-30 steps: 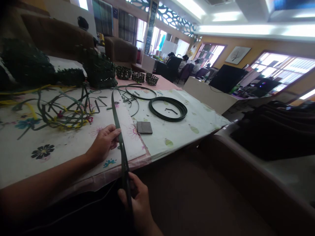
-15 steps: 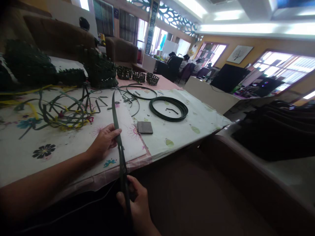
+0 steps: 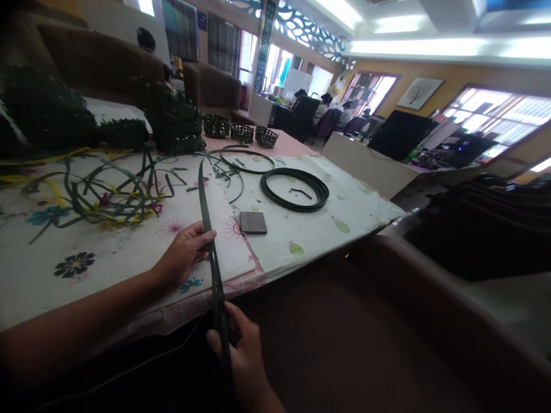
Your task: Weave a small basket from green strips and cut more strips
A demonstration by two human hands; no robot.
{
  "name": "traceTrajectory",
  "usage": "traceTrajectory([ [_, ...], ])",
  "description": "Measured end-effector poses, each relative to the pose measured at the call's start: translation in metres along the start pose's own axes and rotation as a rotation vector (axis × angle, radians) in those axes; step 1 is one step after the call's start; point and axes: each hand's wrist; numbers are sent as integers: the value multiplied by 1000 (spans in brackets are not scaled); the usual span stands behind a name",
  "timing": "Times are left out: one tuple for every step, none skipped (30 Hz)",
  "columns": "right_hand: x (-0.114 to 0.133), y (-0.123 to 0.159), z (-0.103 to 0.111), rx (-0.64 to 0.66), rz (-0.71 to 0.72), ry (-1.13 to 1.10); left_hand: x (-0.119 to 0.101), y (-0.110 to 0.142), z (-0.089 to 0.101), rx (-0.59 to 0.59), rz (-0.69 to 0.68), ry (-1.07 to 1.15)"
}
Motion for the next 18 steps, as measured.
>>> traceTrajectory([
  [2,0,0,4,-1,7,1,0,0,1,6,-2],
  [3,1,1,12,-4,11,1,0,0,4,15,-3],
  [4,2,1,19,-8,13,1,0,1,8,22,-1],
  [4,3,2,23,-16,19,1,-1,1,9,25,4],
  [2,4,2,24,-25,27,1,-2,2,8,24,11],
  [0,5,2,26,-30,35,0,-3,3,4,20,19],
  [-3,7,3,24,-30,40,-1,-4,4,-2,17,25],
  [-6,8,3,18,-26,41,-2,-6,5,-11,14,31],
  [-9,8,2,7,-23,37,-2,-7,5,-17,15,35],
  [-11,9,2,-2,-25,26,-2,-7,5,-16,15,36],
  [-13,9,2,-10,-31,9,-2,-7,5,-6,16,35],
  [-13,8,2,-15,-39,-6,-1,-7,4,8,16,35],
  [-13,7,2,-18,-44,-14,0,-6,4,25,14,34],
  [-12,6,2,-17,-43,-17,2,-5,3,40,13,31],
  [-11,5,2,-15,-35,-15,3,-4,2,52,14,27],
  [-9,4,3,-13,-25,-7,4,-3,1,58,15,24],
  [-8,3,3,-13,-17,1,5,-3,1,59,17,22],
  [-6,3,4,-10,-13,6,5,-2,1,59,18,22],
])
Point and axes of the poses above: each hand's wrist, its own y-axis away from the middle knuckle, its own z-axis out of the back of the hand, x = y × z
